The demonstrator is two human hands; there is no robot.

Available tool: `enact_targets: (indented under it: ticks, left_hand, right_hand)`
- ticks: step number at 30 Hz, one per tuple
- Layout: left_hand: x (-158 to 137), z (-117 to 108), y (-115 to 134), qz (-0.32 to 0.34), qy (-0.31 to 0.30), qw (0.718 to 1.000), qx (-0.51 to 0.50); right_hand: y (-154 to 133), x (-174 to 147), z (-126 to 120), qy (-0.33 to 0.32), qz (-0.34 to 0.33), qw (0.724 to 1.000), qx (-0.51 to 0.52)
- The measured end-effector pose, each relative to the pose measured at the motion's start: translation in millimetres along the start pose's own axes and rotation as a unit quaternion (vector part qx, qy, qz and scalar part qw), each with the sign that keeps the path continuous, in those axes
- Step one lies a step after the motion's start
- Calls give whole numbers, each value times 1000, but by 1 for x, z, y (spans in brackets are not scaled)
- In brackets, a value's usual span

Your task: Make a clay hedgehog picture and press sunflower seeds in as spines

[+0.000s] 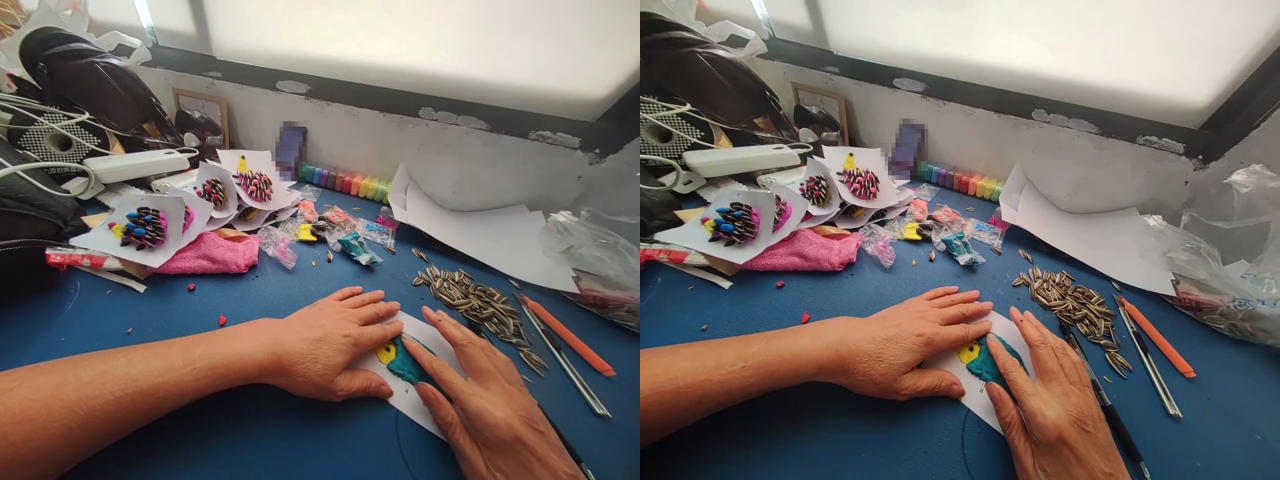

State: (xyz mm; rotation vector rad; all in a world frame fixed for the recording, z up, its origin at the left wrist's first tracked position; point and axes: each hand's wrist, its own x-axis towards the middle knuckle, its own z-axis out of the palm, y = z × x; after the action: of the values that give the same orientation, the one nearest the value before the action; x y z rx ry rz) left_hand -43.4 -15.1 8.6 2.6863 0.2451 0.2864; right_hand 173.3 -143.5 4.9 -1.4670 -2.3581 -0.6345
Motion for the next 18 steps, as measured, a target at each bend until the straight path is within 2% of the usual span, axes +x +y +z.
enact_targets:
  ticks: [9,18]
  left_hand:
    - [0,-2,2,-6,-12,1000,-11]
    - [0,1,-1,17,19,1000,-16]
  right_hand:
    - [1,-3,-4,-22,-15,1000,10]
    - [1,0,1,-6,-17,1000,-4]
